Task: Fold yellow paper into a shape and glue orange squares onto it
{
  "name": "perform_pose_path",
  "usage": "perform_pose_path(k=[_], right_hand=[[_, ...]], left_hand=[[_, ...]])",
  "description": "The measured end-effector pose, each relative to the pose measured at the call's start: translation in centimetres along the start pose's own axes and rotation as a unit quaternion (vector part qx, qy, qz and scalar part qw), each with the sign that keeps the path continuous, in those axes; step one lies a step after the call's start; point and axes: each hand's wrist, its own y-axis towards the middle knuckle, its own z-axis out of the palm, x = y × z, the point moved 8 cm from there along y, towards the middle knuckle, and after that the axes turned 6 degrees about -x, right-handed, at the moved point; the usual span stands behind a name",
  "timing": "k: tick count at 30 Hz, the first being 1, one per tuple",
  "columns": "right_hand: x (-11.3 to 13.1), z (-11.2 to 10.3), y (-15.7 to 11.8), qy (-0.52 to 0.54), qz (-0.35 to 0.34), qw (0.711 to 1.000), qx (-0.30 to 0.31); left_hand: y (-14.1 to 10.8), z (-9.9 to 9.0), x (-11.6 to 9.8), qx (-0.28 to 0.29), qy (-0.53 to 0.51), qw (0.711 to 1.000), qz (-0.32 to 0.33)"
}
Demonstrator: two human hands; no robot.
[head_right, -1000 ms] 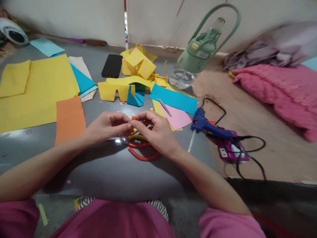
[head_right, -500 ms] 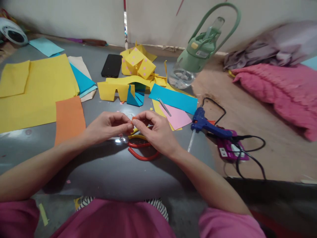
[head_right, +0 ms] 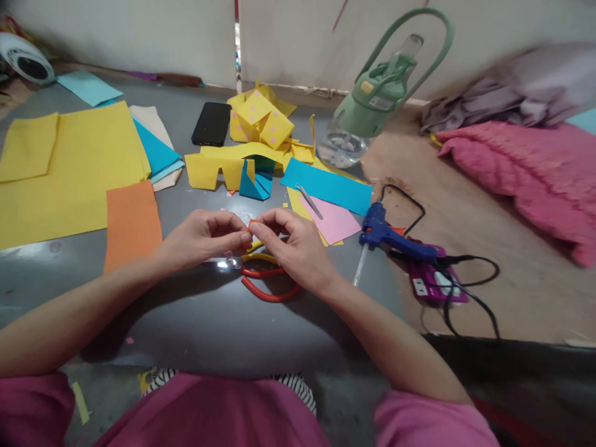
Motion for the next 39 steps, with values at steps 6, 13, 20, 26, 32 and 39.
perform_pose_path(k=[6,13,20,26,32,39], right_hand=[[0.2,-0.3,0.2,-0.029,-0.026,0.999,-0.010],[0.6,-1.0,0.5,-0.069,-0.053,0.996,-0.015],[0.2,-1.6,0.7,-0.063,-0.033,0.997,-0.011],[0.0,-1.4,0.7,-0.010,-0.005,1.000,-0.019],[-1.0,-0.6,0.4,0.095,0.059,0.994,-0.011],[-0.6,0.0,0.1,0.092,0.050,0.994,0.011]], left_hand=[[0.1,0.1,-0.3,0.005,0.050,0.998,0.029],[-0.1,-1.3,-1.9,-0.073,0.170,0.978,0.092],[-0.2,-2.7,-2.7,-0.113,0.160,0.974,0.112],[-0.2,-2.7,-2.8,-0.089,0.097,0.986,0.105],[0.3,-2.4,-1.8,-0.088,-0.033,0.995,0.043],[0.4,-1.7,-0.7,-0.057,-0.092,0.994,-0.005]])
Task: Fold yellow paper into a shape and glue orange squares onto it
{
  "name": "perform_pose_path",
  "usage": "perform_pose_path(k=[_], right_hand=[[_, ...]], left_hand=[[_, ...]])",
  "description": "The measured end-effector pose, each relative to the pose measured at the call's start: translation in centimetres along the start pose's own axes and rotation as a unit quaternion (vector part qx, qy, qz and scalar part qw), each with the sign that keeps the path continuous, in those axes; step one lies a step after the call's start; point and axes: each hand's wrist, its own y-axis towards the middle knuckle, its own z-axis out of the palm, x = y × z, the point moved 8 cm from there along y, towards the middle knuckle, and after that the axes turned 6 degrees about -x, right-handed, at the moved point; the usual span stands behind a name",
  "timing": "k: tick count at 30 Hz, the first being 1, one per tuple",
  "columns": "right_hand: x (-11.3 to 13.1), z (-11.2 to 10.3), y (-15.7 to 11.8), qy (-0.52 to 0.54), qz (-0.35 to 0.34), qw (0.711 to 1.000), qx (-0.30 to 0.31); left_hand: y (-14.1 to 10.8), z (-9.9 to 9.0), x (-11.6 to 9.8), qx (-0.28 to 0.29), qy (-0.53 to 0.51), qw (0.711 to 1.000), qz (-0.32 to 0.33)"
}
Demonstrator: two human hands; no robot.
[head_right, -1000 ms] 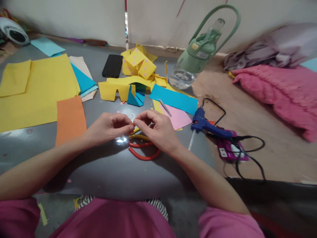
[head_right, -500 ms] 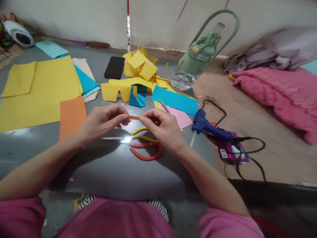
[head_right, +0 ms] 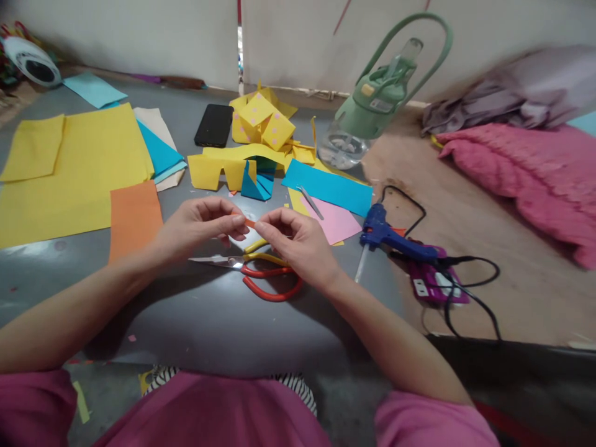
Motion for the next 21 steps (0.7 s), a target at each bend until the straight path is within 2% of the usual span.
perform_pose_path(k=[8,16,18,21], right_hand=[[0.3,0.7,-0.2,-0.051,-0.019,0.998,0.035],[0.4,0.6,-0.2,-0.050,-0.045,0.998,0.016],[0.9,0.5,-0.3,-0.076,-0.084,0.993,0.015],[2.7,-0.2,-0.8,-0.157,-0.219,0.962,-0.026]], left_hand=[[0.2,-0.2,0.2,-0.005,-0.029,1.000,0.002],[0.1,0.3,0.6,0.011,-0.065,0.998,-0.024],[0.2,0.2,1.0,0.011,-0.088,0.995,-0.052],[0.2,0.4,1.6,0.030,-0.129,0.986,-0.102]])
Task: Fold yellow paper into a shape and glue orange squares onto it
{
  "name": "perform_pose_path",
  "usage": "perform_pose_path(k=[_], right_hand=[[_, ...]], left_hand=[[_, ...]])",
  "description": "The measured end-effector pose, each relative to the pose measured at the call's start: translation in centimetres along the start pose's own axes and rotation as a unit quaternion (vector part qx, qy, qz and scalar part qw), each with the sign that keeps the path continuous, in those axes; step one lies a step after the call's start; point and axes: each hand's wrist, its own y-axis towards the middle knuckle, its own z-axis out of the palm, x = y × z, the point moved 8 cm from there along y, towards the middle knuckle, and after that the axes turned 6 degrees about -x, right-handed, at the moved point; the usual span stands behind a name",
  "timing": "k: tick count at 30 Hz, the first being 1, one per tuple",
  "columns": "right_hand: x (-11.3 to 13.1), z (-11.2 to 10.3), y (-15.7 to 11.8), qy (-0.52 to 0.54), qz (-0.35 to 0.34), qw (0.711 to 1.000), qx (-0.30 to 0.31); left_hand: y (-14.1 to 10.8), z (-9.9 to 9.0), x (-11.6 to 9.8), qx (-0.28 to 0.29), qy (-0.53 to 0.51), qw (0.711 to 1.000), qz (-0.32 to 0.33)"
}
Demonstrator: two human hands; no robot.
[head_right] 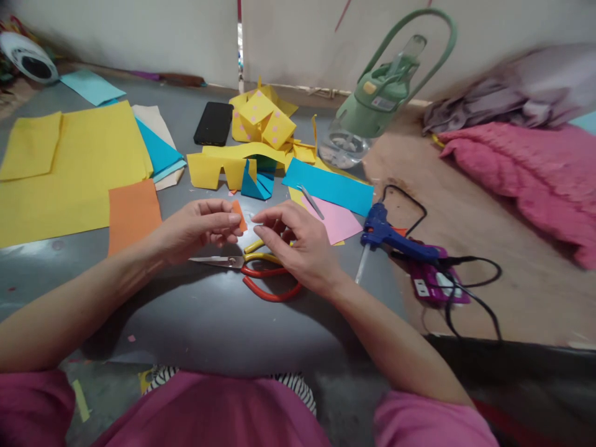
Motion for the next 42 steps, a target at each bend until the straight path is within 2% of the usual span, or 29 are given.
perform_pose_path(k=[3,5,8,11,15,19,21,25,32,36,42], right_hand=[[2.0,-0.6,-0.4,-0.102,-0.162,0.981,-0.034],[2.9,-0.6,-0.8,-0.146,-0.237,0.960,-0.041],[3.6,-0.2,-1.3,-0.179,-0.300,0.936,-0.034],[3.8,0.1,-1.4,-0.168,-0.314,0.934,-0.021],[3.3,0.3,-0.9,-0.119,-0.260,0.958,0.009],[1.9,0.4,-0.2,-0.060,-0.110,0.991,0.035],[1.2,0.4,0.0,-0.039,-0.044,0.998,0.032],[0.3,0.3,-0.1,0.003,0.032,0.999,0.019],[-1.0,0.5,-0.3,0.050,0.099,0.994,0.009],[-1.5,0.7,-0.5,0.077,0.128,0.989,0.014],[-1.6,0.8,-0.5,0.094,0.136,0.986,0.013]], left_hand=[[-0.1,0.4,0.3,0.024,-0.017,0.999,-0.033],[-0.2,0.8,0.3,0.037,-0.014,0.998,-0.043],[-0.4,1.1,0.4,0.048,-0.001,0.998,-0.051],[-0.4,1.2,0.5,0.050,0.004,0.997,-0.054],[-0.3,0.7,0.1,0.015,0.007,1.000,-0.027],[-0.6,1.0,-0.5,0.007,0.071,0.997,0.012],[-0.9,1.2,-0.5,0.006,0.106,0.994,0.024],[-1.1,1.2,-0.6,0.005,0.132,0.989,0.061],[-1.2,1.0,-0.9,-0.011,0.198,0.972,0.125],[-1.3,1.2,-0.9,-0.006,0.219,0.966,0.134],[-1.3,1.1,-0.9,-0.005,0.210,0.970,0.120]])
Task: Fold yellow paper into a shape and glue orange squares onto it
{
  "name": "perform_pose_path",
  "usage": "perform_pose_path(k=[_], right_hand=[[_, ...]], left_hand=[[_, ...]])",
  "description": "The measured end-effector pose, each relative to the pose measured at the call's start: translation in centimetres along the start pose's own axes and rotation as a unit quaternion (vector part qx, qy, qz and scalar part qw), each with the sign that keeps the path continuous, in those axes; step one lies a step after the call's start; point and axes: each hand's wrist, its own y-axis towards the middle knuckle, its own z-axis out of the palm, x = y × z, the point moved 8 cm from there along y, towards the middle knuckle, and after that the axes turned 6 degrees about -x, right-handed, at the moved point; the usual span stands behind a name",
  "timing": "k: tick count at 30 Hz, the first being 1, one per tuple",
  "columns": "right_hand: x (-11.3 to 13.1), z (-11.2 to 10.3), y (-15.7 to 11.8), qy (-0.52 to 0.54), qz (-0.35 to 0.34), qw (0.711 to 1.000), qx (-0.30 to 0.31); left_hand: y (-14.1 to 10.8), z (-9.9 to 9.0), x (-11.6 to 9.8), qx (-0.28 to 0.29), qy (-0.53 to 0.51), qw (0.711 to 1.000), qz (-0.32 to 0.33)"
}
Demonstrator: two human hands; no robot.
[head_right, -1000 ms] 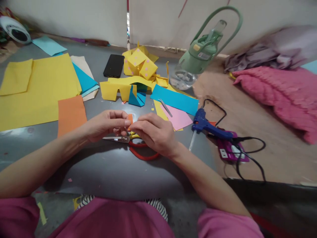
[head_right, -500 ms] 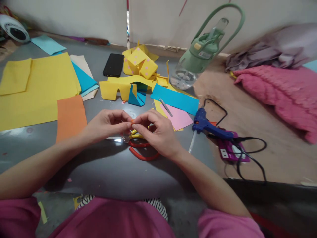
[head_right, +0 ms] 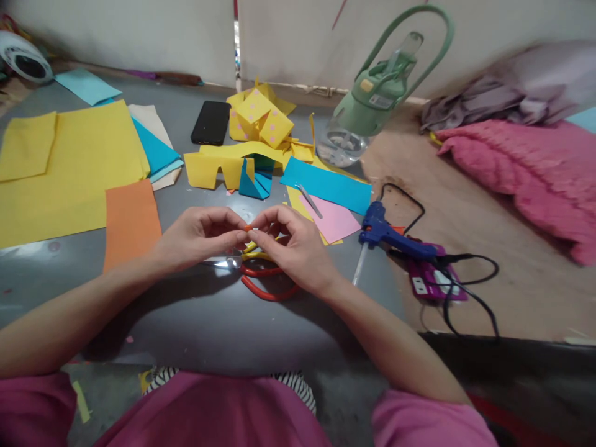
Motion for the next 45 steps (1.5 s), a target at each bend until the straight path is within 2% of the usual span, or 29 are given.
perform_pose_path(k=[6,15,22,29,35,41,45], right_hand=[[-0.3,0.1,0.0,0.034,0.026,0.999,0.002],[-0.2,-0.2,-0.1,0.004,0.020,1.000,-0.021],[0.0,-0.2,-0.3,-0.004,0.024,0.999,-0.027],[0.1,0.0,-0.1,-0.009,0.015,1.000,-0.008],[0.4,0.1,-0.1,-0.070,-0.020,0.997,0.000],[0.3,0.4,-0.1,-0.051,0.002,0.998,0.030],[0.1,0.5,-0.1,-0.067,0.000,0.997,0.024]], left_hand=[[0.1,0.0,-0.2,-0.002,-0.036,0.999,-0.001],[0.0,-0.3,-0.2,-0.020,-0.023,1.000,-0.002],[0.2,-0.4,-0.4,-0.027,0.003,1.000,0.006],[0.2,-0.4,-0.8,-0.025,0.026,0.998,0.044],[-0.1,-0.4,-0.8,-0.021,0.088,0.994,0.061],[0.1,-0.5,-0.6,-0.025,0.014,0.999,0.026],[-0.1,-0.7,-1.7,-0.054,0.086,0.991,0.083]])
